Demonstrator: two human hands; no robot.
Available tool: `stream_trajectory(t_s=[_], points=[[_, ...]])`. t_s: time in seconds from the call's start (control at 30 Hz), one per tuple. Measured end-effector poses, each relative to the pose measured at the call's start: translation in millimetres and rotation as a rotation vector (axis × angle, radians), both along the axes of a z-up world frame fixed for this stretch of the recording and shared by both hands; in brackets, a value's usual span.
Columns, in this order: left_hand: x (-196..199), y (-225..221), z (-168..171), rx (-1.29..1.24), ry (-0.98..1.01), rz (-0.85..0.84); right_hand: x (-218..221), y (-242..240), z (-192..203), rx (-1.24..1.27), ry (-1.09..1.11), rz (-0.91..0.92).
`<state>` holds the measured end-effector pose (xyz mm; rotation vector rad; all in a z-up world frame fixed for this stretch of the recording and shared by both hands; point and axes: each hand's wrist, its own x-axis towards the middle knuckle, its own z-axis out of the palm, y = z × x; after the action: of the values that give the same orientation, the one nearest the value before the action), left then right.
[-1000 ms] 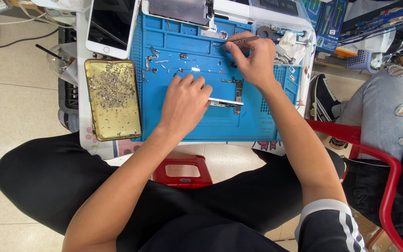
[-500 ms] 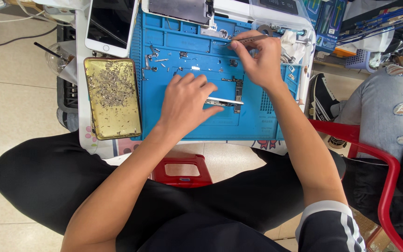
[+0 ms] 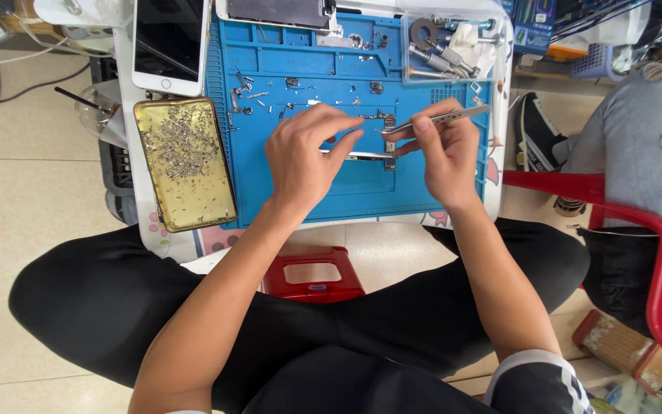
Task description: The person disassembles a smartphone on a blue work mat, using tweezers and a screwdriver to remove screws and internal components. They lift the phone's back cover, detach connectors, and place small parts on the mat before reassembling the device.
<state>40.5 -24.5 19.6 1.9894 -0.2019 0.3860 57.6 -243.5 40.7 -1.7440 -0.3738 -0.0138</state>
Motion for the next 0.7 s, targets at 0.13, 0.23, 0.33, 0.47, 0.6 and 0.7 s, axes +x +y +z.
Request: stream_trajectory(t_s=[0.13, 0.23, 0.33, 0.47, 0.6, 0.7], points=[[-2, 2, 6, -0.009, -0.028, -0.037, -4, 10, 3, 0.025, 0.064, 0.011], [-3, 2, 8, -0.02, -0.03, -0.056, -3, 10, 2, 0.03, 0.087, 0.019], [-2, 2, 7, -0.022, -0.036, -0.076, -2, 12, 2, 0.026, 0.098, 0.027], [-1, 0, 8, -0.01, -0.031, -0.069, -1, 12, 3, 0.029, 0.116, 0.039], [0, 1, 8, 0.023, -0.024, -0.056, 1, 12, 7, 0.028, 0.135, 0.052], [1, 0, 5, 0.058, -0.028, -0.029, 0, 10, 13, 0.01, 0.098, 0.061]])
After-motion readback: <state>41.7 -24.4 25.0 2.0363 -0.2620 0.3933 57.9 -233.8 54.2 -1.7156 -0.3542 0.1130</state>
